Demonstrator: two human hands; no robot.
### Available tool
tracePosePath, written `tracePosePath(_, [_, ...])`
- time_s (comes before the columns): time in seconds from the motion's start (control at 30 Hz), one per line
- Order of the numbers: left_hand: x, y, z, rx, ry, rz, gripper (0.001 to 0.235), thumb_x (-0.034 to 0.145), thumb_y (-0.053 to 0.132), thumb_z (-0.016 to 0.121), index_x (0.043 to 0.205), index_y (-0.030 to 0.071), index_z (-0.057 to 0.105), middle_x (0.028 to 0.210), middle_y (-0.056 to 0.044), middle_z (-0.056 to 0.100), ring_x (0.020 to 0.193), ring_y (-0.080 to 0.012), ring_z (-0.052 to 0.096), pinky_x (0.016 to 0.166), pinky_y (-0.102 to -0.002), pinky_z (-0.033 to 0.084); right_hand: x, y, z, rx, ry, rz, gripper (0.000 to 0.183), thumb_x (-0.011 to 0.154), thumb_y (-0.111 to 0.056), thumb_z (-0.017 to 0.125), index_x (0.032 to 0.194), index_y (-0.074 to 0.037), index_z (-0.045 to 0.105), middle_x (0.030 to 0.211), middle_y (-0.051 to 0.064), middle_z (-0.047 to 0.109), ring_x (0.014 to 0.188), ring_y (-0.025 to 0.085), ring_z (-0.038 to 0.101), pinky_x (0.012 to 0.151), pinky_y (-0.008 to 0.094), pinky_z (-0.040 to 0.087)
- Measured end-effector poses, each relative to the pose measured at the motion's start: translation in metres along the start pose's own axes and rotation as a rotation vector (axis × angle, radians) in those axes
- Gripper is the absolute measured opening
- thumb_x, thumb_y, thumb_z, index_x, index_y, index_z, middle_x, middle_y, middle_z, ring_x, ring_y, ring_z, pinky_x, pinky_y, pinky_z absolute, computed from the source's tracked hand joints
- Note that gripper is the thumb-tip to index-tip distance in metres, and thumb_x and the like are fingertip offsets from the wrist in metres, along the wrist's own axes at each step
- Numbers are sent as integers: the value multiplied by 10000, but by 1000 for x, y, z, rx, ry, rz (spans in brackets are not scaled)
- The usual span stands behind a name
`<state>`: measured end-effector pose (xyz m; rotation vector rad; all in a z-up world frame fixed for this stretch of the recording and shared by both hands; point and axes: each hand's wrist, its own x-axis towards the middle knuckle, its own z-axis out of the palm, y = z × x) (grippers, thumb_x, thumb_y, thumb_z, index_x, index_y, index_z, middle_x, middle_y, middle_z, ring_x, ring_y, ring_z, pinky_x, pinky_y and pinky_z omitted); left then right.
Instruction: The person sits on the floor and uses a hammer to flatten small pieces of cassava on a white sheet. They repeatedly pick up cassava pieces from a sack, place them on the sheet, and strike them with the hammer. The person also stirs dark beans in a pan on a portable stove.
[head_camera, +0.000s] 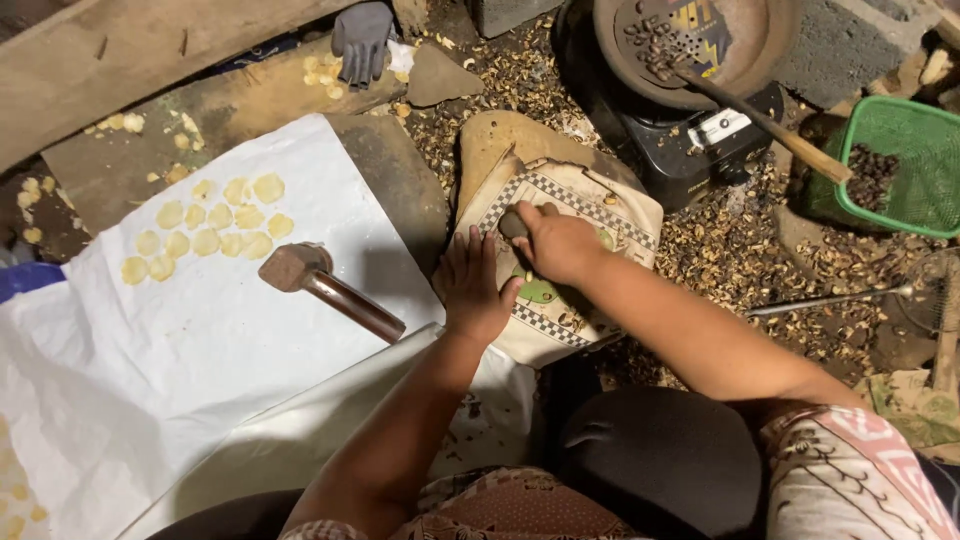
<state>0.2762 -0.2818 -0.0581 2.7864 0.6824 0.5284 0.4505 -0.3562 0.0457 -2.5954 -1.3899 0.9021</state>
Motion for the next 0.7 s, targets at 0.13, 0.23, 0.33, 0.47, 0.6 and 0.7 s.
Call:
tracePosePath(0.13, [-1,-11,11,2,-51,-7,765,950,503,565,1588,129,370,1625,-154,388,1503,-387,344,1136,-603,351,-12,4,12,-152,123,-160,437,1028,-351,530,1419,-207,396,1255,242,580,1001,469,713,943,568,524])
tracePosePath(0.23, [-3,-27,17,-92,-209,-12,680,1006,439,471,1597,135,328,1649,-139,343,1533,-378,277,1168,-594,310,-29,-8,-37,-46,81,-113,372,1066,-382,470,1394,-216,417,1218,231,626,934,394,736,867,488,558])
tracePosePath(0.33, [0,-30,12,-177,-297,-57,643,998,382,457,1589,158,338,1670,-121,318,1543,-377,258,1178,-603,281,11,67,15,-274,452,-207,439,1016,-274,559,1449,-272,494,1374,199,551,1092,420,678,887,495,531])
tracePosePath(0.47, [6,-29,6,-208,-288,-68,584,1013,349,442,1571,189,373,1669,-95,333,1533,-363,283,1172,-587,297,-24,82,6,-225,279,-146,588,983,-309,610,1541,-319,426,1560,134,441,1292,433,557,1072,562,416])
tracePosePath(0.6, [19,-30,7,-220,53,70,236,985,291,510,1166,245,654,1284,34,637,1251,-251,574,1049,-428,407,-35,105,78,-23,404,9,211,977,-356,627,1099,-185,639,971,95,628,935,327,696,756,422,583])
tracePosePath(0.7, [52,8,-57,-158,-193,-42,273,979,415,457,974,303,706,1095,101,698,1034,-184,675,911,-366,498,-45,98,100,75,183,112,236,927,-338,670,1051,-138,676,887,148,731,874,368,754,753,475,604])
